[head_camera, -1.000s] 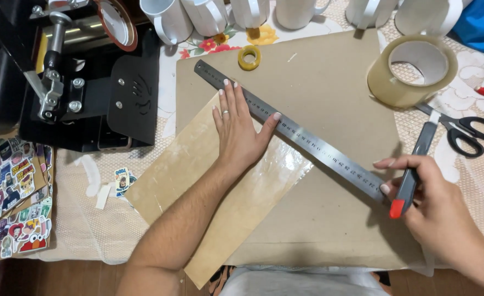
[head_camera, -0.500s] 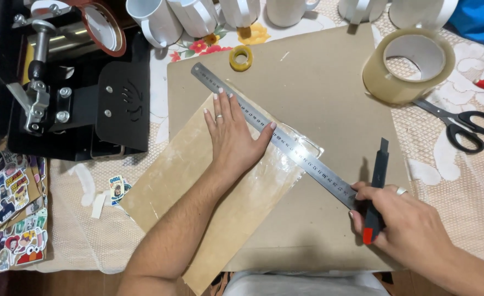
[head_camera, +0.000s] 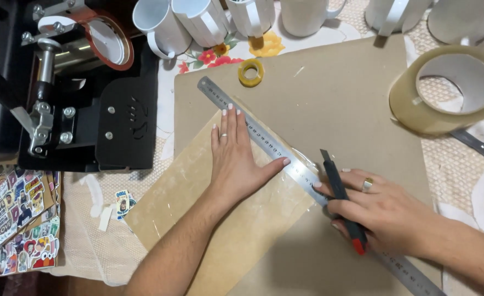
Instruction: Measuring and cutting a protective sheet using a ruler and utility knife, followed by applying packing tape.
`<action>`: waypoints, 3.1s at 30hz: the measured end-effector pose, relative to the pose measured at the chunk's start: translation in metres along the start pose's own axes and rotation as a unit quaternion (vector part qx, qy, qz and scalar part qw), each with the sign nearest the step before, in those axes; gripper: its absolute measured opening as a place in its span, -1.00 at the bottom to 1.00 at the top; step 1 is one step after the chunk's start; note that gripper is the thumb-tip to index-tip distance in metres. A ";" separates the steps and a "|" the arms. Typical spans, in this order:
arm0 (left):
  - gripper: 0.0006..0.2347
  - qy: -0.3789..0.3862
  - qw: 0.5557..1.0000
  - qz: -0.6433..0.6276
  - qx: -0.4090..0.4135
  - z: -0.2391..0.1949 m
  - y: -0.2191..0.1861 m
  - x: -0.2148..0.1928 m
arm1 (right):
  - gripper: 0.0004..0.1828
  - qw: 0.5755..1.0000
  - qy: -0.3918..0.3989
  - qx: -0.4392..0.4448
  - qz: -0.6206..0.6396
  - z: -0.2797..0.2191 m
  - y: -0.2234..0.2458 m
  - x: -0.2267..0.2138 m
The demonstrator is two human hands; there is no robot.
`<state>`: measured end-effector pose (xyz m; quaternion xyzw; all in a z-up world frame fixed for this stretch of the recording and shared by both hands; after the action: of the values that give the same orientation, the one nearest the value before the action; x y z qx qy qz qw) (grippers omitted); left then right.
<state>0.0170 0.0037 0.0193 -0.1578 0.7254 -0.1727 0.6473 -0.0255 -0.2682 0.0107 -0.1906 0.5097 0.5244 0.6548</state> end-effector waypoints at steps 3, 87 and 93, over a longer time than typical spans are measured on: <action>0.13 -0.008 1.000 0.003 -0.003 0.003 0.003 0.004 | -0.82 0.999 -0.009 -0.018 0.048 -0.002 -0.010 0.010; 0.18 0.000 0.997 0.076 0.008 0.009 0.007 0.016 | -0.76 0.940 0.022 0.310 0.141 -0.023 -0.022 0.002; 0.14 0.000 0.998 0.065 0.013 0.008 0.004 0.013 | -0.46 0.944 0.090 0.302 0.096 -0.020 -0.019 0.003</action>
<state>0.0233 0.0004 0.0051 -0.1020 0.7318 -0.1400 0.6591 -0.0188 -0.2896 -0.0055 0.0196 0.7166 0.3868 0.5800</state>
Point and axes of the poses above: each hand's wrist, its own z-axis towards the middle knuckle, its own x-axis out of the palm, y = z × x, the point moved 1 cm from there along z, towards the middle knuckle, and after that the axes turned 10 degrees about -z, right-handed, at the moved point
